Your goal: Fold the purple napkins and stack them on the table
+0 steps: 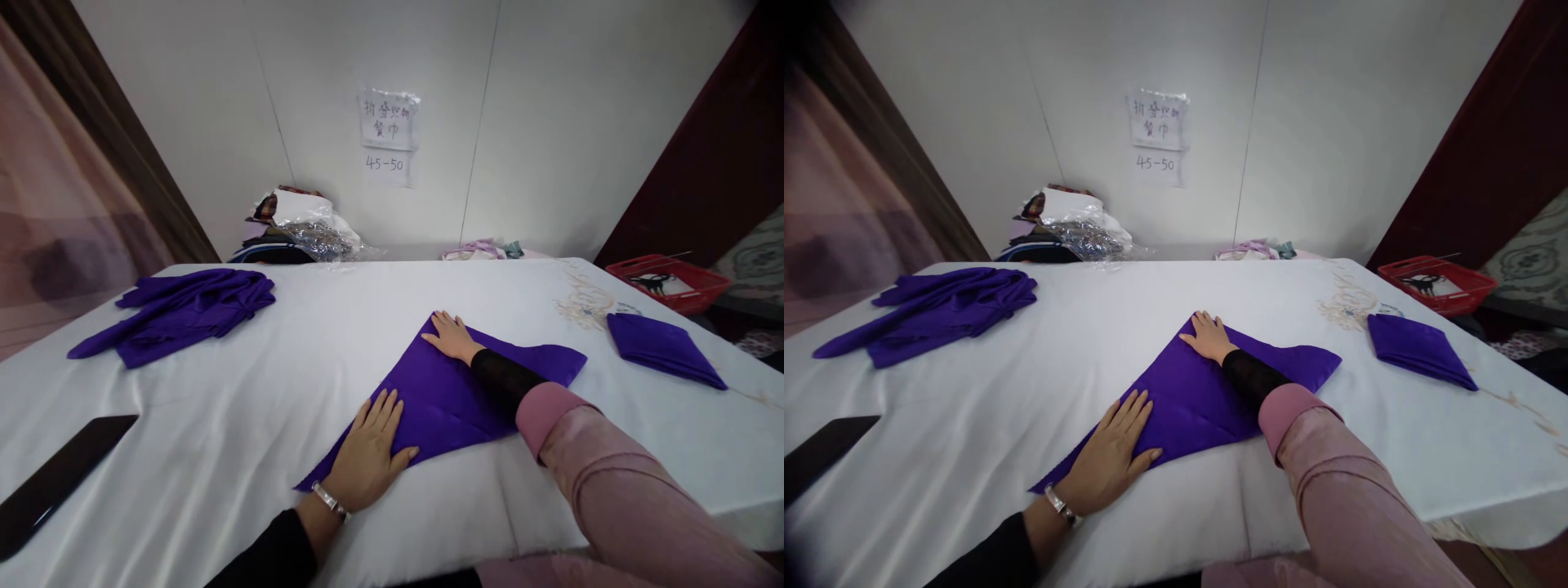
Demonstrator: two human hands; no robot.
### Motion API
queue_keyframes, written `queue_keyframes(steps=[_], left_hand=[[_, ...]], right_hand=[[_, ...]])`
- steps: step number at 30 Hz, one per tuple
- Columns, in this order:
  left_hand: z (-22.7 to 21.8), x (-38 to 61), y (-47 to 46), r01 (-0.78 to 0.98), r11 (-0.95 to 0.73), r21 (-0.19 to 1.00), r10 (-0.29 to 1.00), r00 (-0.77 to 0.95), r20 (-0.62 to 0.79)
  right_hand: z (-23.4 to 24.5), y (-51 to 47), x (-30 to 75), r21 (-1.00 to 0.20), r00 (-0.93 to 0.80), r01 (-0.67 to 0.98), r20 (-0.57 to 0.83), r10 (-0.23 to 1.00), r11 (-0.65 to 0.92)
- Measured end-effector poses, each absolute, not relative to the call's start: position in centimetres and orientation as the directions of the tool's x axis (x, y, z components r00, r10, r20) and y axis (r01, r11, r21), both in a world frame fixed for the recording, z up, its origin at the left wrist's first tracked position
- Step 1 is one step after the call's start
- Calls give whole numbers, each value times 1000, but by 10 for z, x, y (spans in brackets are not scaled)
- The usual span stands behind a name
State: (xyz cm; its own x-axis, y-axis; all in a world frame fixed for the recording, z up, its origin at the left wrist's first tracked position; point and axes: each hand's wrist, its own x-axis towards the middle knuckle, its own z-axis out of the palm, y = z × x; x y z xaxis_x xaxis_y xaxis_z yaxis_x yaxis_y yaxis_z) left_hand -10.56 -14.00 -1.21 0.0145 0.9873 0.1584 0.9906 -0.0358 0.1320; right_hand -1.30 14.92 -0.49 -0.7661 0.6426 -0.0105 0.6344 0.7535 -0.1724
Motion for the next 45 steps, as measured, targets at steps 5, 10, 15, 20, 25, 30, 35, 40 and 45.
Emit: queue_keyframes(steps=[5,10,15,20,25,30,35,40,45], left_hand=[[-14,-106,-142,989,-47,141,984,22,178],[-13,-106,-145,990,-62,126,984,39,176],[-13,-107,-145,991,-71,111,980,48,192],[-13,-107,-141,996,-60,71,978,44,206],[-16,-109,-137,997,-75,21,970,68,234],[-19,-112,-135,997,-82,0,962,80,260],[-21,-114,-134,996,-86,-5,962,85,261],[-23,-116,-133,996,-88,-7,958,86,273],[-23,-118,-133,996,-85,-32,965,90,248]], right_hand=[[-6,147,-13,-184,-791,606,-35,611,774],[-10,151,-10,-192,-786,612,-41,617,767],[2,141,-9,-221,-782,619,-76,619,754],[23,84,12,-305,-863,490,-36,504,817],[24,28,55,-350,-904,409,-26,427,843],[12,23,93,-299,-857,502,-46,514,811],[6,35,119,-247,-805,580,-28,593,776],[3,47,145,-217,-738,662,-22,674,717],[-2,64,175,-200,-651,747,-30,758,634]])
